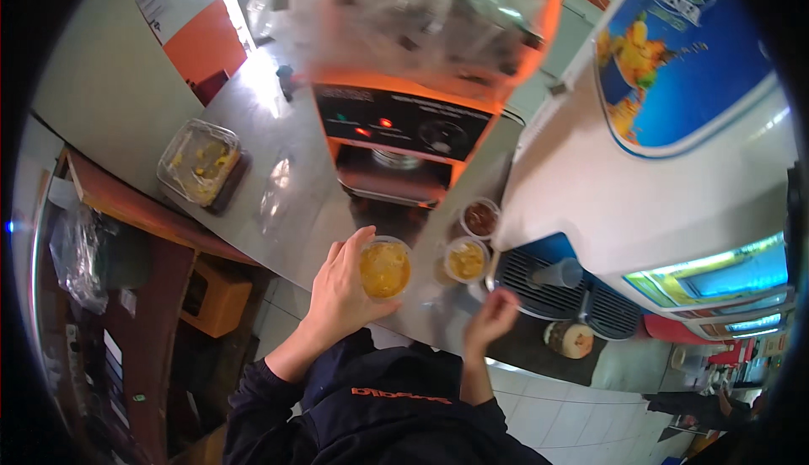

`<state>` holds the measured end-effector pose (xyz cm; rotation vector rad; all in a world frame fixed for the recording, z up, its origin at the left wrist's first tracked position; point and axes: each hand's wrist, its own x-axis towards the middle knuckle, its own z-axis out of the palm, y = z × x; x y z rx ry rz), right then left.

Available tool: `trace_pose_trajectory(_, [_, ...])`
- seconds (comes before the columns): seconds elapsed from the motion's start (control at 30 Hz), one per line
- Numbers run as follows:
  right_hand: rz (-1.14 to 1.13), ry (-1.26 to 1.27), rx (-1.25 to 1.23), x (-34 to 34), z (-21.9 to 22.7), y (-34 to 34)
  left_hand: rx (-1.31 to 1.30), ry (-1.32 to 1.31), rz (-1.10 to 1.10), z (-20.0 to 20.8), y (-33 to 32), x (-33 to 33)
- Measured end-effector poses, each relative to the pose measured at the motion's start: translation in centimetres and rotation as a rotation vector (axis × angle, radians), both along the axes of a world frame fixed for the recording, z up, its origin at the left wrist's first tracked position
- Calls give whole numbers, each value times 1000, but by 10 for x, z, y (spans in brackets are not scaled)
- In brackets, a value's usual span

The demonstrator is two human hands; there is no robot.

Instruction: The person prepares iced drinks by scooping ice into plastic cups from a bucket, filling the cups with beverages from a dispenser, and then sealing the lids on the cups using a heat-sealing machine.

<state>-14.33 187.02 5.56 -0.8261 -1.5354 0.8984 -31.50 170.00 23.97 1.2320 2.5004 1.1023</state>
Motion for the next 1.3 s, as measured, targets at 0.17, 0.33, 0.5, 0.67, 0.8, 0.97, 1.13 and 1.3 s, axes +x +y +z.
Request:
trace_pose_trajectory(0.17, [739,506,-830,-175,28,-23,66,78,-68,33,-7,-73])
trace_pose_trajectory(0.33, [618,518,-950,-180,26,-69,64,55,-121,49,-9,-122])
trace_pose_trajectory(0.5, [594,509,-1124,-101,33,-130,75,28,-226,51,14,-138])
trace_pose_trajectory(0.67, [556,413,-1181,-87,35,-128,36,28,-337,39,35,-134])
trace_pose_trajectory(0.8, [733,424,-1148,-82,22,-122,48,66,-325,31,47,-128])
trace_pose_trajectory(0.97, [726,300,-1122,-76,15,-110,20,61,-325,21,61,-124])
trace_pose_trajectory(1.13, [853,71,-1009,-73,10,-95,-112,75,-347,-1,69,-120])
trace_pose_trajectory(1.3, [950,103,-912,-76,-4,-83,-96,176,-348,-33,68,-123])
